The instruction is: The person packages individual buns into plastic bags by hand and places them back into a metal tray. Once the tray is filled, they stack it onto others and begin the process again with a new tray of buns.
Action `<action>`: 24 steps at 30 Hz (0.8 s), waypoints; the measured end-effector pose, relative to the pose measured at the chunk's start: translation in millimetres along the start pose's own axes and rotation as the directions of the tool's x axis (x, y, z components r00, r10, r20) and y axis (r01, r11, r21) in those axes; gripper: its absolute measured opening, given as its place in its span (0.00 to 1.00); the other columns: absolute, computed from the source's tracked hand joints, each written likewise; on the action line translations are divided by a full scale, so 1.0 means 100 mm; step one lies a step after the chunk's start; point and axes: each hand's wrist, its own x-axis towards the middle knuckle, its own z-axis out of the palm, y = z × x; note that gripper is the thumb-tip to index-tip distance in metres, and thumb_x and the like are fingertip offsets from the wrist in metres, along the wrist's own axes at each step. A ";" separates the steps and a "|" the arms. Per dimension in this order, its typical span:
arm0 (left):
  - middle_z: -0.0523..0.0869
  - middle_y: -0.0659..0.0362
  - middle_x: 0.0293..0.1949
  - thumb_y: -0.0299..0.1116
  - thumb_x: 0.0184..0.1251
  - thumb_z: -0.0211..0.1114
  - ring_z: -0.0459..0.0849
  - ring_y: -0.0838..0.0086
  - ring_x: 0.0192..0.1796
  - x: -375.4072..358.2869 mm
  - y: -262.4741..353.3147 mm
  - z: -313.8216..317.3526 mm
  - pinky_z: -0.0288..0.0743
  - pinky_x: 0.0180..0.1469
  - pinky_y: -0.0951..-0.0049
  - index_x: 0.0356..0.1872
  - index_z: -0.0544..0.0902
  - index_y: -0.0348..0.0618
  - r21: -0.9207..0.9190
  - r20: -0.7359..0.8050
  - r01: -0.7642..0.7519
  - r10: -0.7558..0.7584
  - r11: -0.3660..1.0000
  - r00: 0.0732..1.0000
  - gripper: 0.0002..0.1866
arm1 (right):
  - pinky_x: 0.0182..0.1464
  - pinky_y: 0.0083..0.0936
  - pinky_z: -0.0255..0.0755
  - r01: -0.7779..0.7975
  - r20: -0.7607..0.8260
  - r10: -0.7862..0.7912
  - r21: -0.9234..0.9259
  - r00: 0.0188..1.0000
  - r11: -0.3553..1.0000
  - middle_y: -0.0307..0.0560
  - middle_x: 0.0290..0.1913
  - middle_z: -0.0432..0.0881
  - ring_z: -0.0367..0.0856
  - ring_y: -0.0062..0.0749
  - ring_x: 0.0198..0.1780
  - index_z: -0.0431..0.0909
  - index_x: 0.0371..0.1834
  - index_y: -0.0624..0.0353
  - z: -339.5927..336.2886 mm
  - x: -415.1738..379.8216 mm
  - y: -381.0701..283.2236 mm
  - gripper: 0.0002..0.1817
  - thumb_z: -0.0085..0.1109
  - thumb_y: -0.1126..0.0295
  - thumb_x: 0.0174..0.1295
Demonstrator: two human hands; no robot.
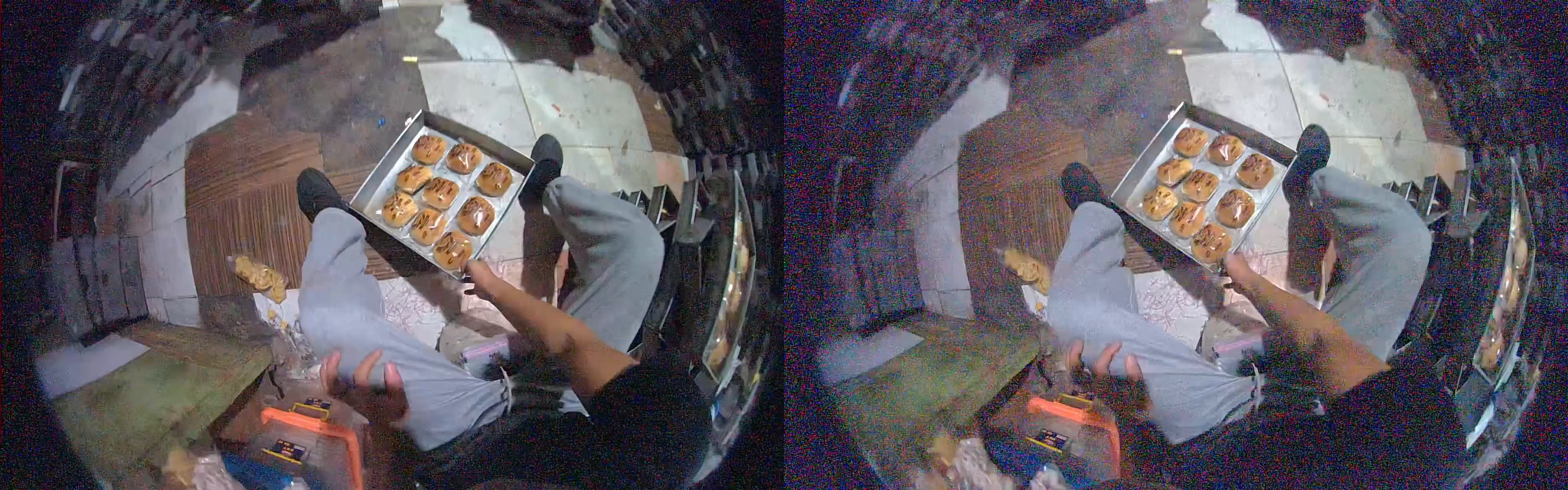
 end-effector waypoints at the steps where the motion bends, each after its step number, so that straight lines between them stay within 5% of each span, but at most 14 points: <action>1: 0.65 0.44 0.71 0.38 0.61 0.72 0.59 0.45 0.74 -0.02 0.02 0.00 0.52 0.76 0.40 0.50 0.84 0.47 -0.040 -0.013 0.023 -0.023 0.999 1.000 0.17 | 0.50 0.52 0.78 0.056 0.020 -0.058 0.111 0.998 0.992 0.51 0.47 0.79 0.81 0.46 0.48 0.72 0.39 0.57 0.02 -0.11 -0.12 0.12 0.59 0.64 0.55; 5: 0.67 0.50 0.71 0.34 0.63 0.71 0.58 0.47 0.75 -0.23 -0.02 0.04 0.49 0.77 0.42 0.50 0.86 0.50 -0.150 -0.055 0.075 -0.084 0.986 0.995 0.15 | 0.52 0.49 0.78 0.095 0.220 -0.224 0.478 0.950 0.873 0.54 0.48 0.78 0.80 0.49 0.48 0.71 0.38 0.56 -0.19 -0.59 -0.25 0.13 0.53 0.70 0.47; 7: 0.67 0.50 0.74 0.33 0.62 0.71 0.57 0.47 0.76 -0.37 -0.07 0.04 0.48 0.78 0.44 0.53 0.86 0.49 -0.171 -0.058 0.051 -0.061 0.984 0.996 0.17 | 0.52 0.49 0.82 0.139 0.158 -0.251 0.509 0.955 0.849 0.58 0.45 0.79 0.83 0.51 0.46 0.71 0.36 0.58 -0.23 -1.19 -0.21 0.12 0.51 0.70 0.46; 10: 0.65 0.49 0.77 0.34 0.65 0.70 0.54 0.46 0.80 -0.53 -0.11 -0.08 0.46 0.80 0.46 0.56 0.85 0.48 -0.277 0.048 0.028 -0.015 0.960 0.999 0.18 | 0.53 0.44 0.84 0.210 0.178 -0.390 0.609 0.903 0.765 0.57 0.43 0.84 0.86 0.49 0.40 0.77 0.48 0.68 -0.30 -1.71 -0.27 0.24 0.50 0.69 0.47; 12: 0.63 0.49 0.78 0.34 0.67 0.69 0.52 0.47 0.81 -0.72 -0.39 -0.16 0.46 0.80 0.47 0.58 0.84 0.47 -0.382 0.125 0.026 0.024 0.924 0.992 0.18 | 0.52 0.41 0.84 0.236 0.269 -0.590 0.732 0.761 0.639 0.57 0.41 0.81 0.84 0.50 0.44 0.72 0.34 0.61 -0.39 -1.91 -0.48 0.10 0.50 0.72 0.47; 13: 0.62 0.49 0.80 0.35 0.69 0.67 0.51 0.47 0.82 -0.80 -0.41 -0.24 0.45 0.81 0.49 0.59 0.84 0.45 -0.469 0.227 0.066 0.049 0.881 0.973 0.18 | 0.46 0.39 0.83 0.238 0.235 -0.577 0.743 0.782 0.625 0.53 0.34 0.80 0.85 0.46 0.42 0.74 0.35 0.63 -0.49 -2.08 -0.60 0.10 0.51 0.72 0.49; 15: 0.63 0.46 0.78 0.33 0.74 0.62 0.54 0.48 0.82 -1.14 -0.27 -0.24 0.46 0.81 0.49 0.60 0.83 0.40 -0.500 0.209 0.063 0.050 0.864 0.977 0.17 | 0.42 0.37 0.82 0.447 0.055 -0.738 0.764 0.672 0.465 0.49 0.30 0.78 0.85 0.40 0.38 0.75 0.32 0.62 -0.76 -2.47 -0.79 0.08 0.50 0.70 0.51; 17: 0.64 0.42 0.77 0.36 0.77 0.58 0.56 0.48 0.81 -1.54 -0.25 -0.11 0.46 0.81 0.53 0.61 0.81 0.36 -0.471 0.020 0.005 0.006 0.882 1.000 0.19 | 0.37 0.34 0.81 0.648 -0.177 -0.800 0.696 0.574 0.310 0.47 0.27 0.77 0.83 0.34 0.32 0.75 0.27 0.59 -1.25 -2.64 -0.91 0.07 0.52 0.68 0.54; 18: 0.66 0.41 0.76 0.38 0.78 0.57 0.59 0.47 0.80 -1.79 -0.60 0.26 0.50 0.80 0.53 0.62 0.80 0.35 -0.560 0.019 0.131 -0.145 0.818 0.989 0.20 | 0.34 0.32 0.80 0.692 -0.251 -0.760 0.640 0.600 0.335 0.46 0.27 0.77 0.83 0.34 0.30 0.75 0.26 0.58 -1.40 -3.37 -0.94 0.06 0.54 0.68 0.56; 20: 0.70 0.39 0.73 0.42 0.78 0.56 0.65 0.45 0.76 -2.28 -1.28 1.00 0.58 0.77 0.54 0.64 0.78 0.34 -0.747 0.016 0.301 -0.437 0.593 0.899 0.23 | 0.30 0.31 0.81 0.806 -0.438 -0.759 0.561 0.482 0.188 0.47 0.28 0.79 0.83 0.35 0.27 0.76 0.28 0.58 -1.85 -4.14 -0.99 0.07 0.56 0.67 0.58; 21: 0.70 0.39 0.72 0.41 0.78 0.56 0.66 0.46 0.75 -2.46 -1.42 1.15 0.59 0.76 0.54 0.64 0.78 0.34 -0.724 0.109 0.462 -0.577 0.512 0.810 0.23 | 0.29 0.31 0.81 0.859 -0.539 -0.777 0.512 0.326 0.005 0.48 0.29 0.81 0.84 0.36 0.26 0.78 0.30 0.58 -2.19 -4.21 -0.93 0.07 0.57 0.66 0.60; 22: 0.71 0.39 0.72 0.40 0.78 0.56 0.67 0.47 0.75 -2.66 -1.52 1.16 0.60 0.76 0.55 0.64 0.77 0.34 -0.629 0.243 0.639 -0.667 0.444 0.704 0.23 | 0.30 0.33 0.83 1.000 -0.642 -0.767 0.019 -0.002 -0.018 0.50 0.29 0.82 0.85 0.38 0.27 0.78 0.31 0.58 -2.45 -4.30 -0.77 0.08 0.56 0.65 0.60; 24: 0.73 0.40 0.70 0.39 0.78 0.57 0.69 0.49 0.73 -2.97 -1.68 1.12 0.62 0.74 0.56 0.65 0.76 0.33 -0.418 0.420 0.836 -0.741 0.355 0.524 0.23 | 0.35 0.37 0.87 0.996 -0.685 -0.725 -0.082 -0.074 -0.025 0.53 0.30 0.84 0.87 0.42 0.29 0.80 0.33 0.60 -3.05 -4.59 -0.43 0.10 0.55 0.65 0.59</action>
